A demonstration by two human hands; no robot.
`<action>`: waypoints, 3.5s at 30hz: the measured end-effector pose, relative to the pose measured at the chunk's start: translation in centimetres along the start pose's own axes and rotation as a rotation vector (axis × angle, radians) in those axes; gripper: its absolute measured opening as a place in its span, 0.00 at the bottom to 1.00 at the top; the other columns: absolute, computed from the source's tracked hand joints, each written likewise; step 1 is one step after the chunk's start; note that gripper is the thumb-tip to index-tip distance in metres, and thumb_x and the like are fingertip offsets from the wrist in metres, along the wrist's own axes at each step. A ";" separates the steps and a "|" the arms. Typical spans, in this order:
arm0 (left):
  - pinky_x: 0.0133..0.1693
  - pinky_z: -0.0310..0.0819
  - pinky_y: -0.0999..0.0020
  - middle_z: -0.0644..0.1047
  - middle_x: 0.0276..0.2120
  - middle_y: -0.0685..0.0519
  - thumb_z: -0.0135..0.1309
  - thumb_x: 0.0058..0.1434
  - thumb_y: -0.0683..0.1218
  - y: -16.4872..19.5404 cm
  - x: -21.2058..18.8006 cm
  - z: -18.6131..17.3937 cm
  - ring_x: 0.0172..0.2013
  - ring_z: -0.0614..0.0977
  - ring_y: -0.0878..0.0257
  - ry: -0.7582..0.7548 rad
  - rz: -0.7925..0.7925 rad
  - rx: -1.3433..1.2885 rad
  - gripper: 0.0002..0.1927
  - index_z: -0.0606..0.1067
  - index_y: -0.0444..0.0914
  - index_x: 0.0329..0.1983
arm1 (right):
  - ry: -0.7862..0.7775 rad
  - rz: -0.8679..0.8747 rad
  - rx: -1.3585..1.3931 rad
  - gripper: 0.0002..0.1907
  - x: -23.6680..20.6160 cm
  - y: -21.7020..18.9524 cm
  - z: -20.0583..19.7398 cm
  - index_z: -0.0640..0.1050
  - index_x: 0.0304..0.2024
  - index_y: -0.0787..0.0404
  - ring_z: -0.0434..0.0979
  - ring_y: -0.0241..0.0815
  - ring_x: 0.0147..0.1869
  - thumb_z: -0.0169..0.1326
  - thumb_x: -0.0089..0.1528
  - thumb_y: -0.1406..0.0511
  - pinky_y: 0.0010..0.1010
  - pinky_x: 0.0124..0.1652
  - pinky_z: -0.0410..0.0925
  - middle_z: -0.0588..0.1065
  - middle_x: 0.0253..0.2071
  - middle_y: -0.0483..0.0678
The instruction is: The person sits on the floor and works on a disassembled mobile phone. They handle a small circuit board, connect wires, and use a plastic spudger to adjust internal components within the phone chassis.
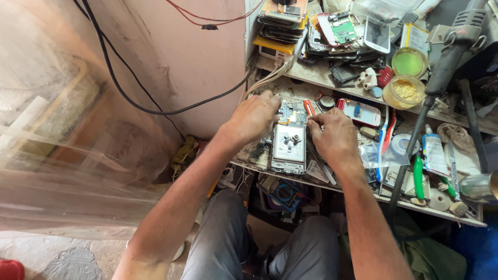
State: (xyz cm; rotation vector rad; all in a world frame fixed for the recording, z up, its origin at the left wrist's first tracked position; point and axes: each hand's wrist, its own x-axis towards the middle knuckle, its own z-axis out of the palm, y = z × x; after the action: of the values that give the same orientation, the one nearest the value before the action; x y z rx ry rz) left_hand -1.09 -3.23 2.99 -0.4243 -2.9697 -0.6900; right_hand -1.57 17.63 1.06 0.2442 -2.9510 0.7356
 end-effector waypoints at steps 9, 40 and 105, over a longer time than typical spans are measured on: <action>0.48 0.74 0.48 0.81 0.38 0.38 0.60 0.60 0.46 0.4 -1.2 0.6 0.44 0.82 0.42 0.113 -0.052 -0.118 0.11 0.79 0.31 0.37 | -0.011 0.037 -0.050 0.11 1.3 -0.6 1.0 0.86 0.45 0.53 0.76 0.51 0.56 0.59 0.63 0.59 0.43 0.59 0.66 0.76 0.49 0.53; 0.41 0.78 0.62 0.81 0.43 0.47 0.56 0.67 0.48 0.7 -5.5 1.9 0.38 0.83 0.57 0.403 -0.105 -0.593 0.14 0.79 0.33 0.49 | -0.094 0.247 1.286 0.13 1.9 -0.2 -0.9 0.78 0.47 0.61 0.71 0.26 0.30 0.62 0.59 0.70 0.15 0.20 0.58 0.78 0.33 0.43; 0.50 0.83 0.65 0.82 0.42 0.48 0.50 0.68 0.42 3.2 -21.1 9.2 0.42 0.86 0.61 0.199 -0.448 -1.651 0.22 0.71 0.30 0.64 | 0.305 -0.193 0.340 0.10 -10.8 1.5 1.1 0.84 0.45 0.59 0.79 0.34 0.37 0.61 0.66 0.61 0.30 0.38 0.71 0.81 0.39 0.44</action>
State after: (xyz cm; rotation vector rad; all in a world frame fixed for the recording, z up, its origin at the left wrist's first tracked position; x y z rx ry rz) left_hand 20.03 -1.70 -6.48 0.3127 -1.5783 -2.7893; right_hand 8.73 19.83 -1.94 0.3946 -2.4651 1.1290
